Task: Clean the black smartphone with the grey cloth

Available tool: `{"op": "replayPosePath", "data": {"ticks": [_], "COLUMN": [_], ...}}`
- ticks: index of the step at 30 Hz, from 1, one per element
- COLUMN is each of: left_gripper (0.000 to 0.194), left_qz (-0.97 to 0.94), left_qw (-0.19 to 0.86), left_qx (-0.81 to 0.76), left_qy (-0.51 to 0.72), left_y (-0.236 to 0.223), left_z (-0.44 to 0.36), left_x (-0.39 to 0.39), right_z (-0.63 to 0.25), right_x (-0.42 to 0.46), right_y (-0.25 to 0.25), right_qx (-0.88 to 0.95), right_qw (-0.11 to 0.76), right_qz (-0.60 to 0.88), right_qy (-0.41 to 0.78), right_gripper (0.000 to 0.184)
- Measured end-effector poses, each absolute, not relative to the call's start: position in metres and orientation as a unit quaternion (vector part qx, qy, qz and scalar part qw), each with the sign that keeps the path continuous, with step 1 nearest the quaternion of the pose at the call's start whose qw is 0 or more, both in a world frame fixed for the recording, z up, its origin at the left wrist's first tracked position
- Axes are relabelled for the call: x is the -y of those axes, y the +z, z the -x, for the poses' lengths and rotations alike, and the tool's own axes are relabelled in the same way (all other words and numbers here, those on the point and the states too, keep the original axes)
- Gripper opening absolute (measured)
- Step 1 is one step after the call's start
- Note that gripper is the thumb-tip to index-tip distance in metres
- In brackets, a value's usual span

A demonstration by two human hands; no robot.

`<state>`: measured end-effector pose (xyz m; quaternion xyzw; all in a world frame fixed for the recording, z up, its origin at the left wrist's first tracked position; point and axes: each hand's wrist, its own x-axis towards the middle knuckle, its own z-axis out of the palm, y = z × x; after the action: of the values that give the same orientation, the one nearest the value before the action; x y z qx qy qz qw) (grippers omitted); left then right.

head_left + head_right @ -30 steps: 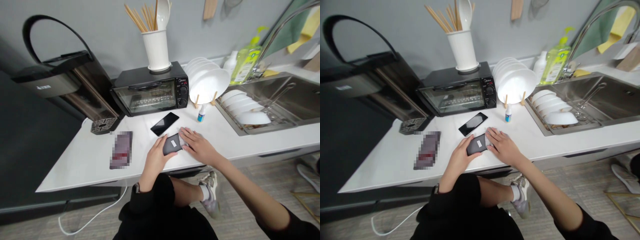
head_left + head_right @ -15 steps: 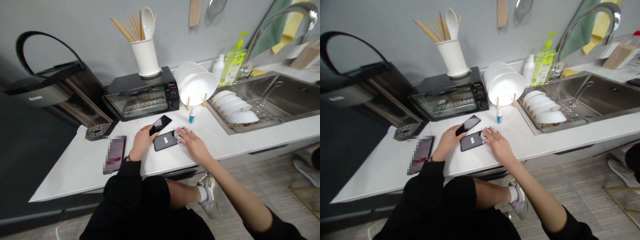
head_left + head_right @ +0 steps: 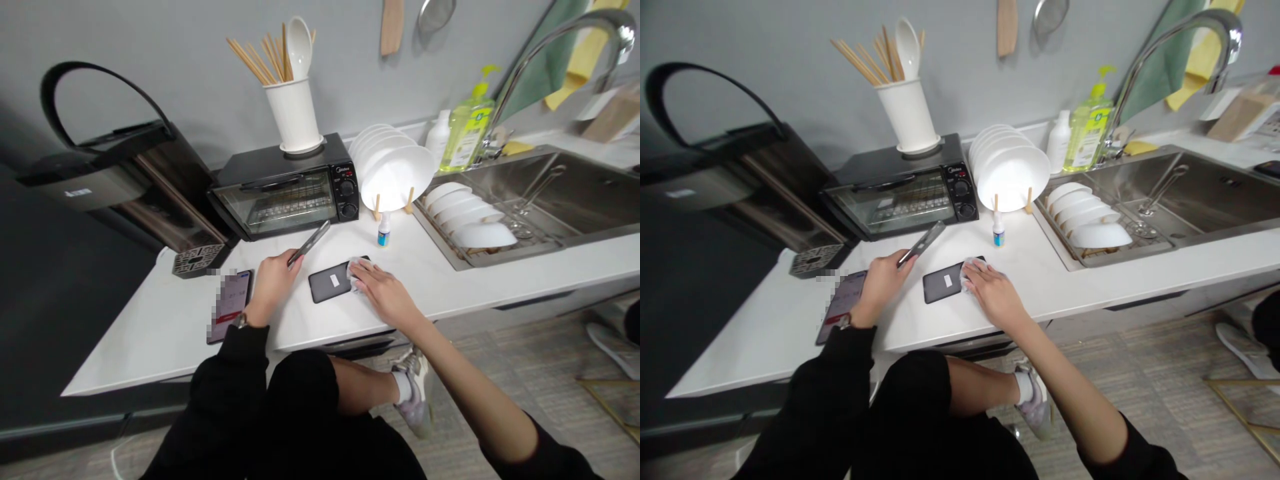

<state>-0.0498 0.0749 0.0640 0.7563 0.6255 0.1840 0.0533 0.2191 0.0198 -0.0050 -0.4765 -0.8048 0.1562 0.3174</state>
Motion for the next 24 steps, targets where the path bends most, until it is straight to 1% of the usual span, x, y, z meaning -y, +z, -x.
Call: {"op": "replayPosePath", "data": {"ticks": [4,7,9,11,16,19,21,24], "left_gripper": [0.05,0.05,0.045,0.044,0.047,0.053,0.062,0.088], "left_qz": [-0.735,-0.738,-0.739,-0.737,-0.734,-0.744,-0.746,-0.72], "left_qw": [0.14,0.215,0.23,0.209,0.112,0.094,0.104,0.117], "left_qx": [-0.619,-0.592,-0.587,-0.598,-0.629,-0.617,-0.606,-0.619], "left_qy": [0.241,0.241,0.237,0.235,0.23,0.241,0.256,0.291], "left_y": [0.071,0.064,0.055,0.047,0.031,0.023,0.018,0.011], "left_z": [0.045,0.036,0.033,0.03,0.025,0.025,0.028,0.032], "left_x": [-0.053,-0.046,-0.044,-0.041,-0.022,-0.01,-0.001,0.015], "right_z": [-0.222,-0.223,-0.224,-0.224,-0.223,-0.222,-0.223,-0.225], "right_x": [-0.019,-0.019,-0.018,-0.018,-0.019,-0.018,-0.015,-0.011], "right_y": [0.0,0.005,0.008,0.01,0.013,0.012,0.013,0.019], "right_qx": [0.781,0.757,0.746,0.738,0.722,0.71,0.694,0.65], "right_qw": [0.343,0.359,0.362,0.361,0.364,0.38,0.404,0.464], "right_qz": [0.486,0.503,0.514,0.523,0.543,0.554,0.563,0.584], "right_qy": [0.189,0.211,0.221,0.227,0.227,0.214,0.195,0.144], "right_gripper": [0.049,0.051,0.053,0.055,0.061,0.059,0.056,0.056]}}
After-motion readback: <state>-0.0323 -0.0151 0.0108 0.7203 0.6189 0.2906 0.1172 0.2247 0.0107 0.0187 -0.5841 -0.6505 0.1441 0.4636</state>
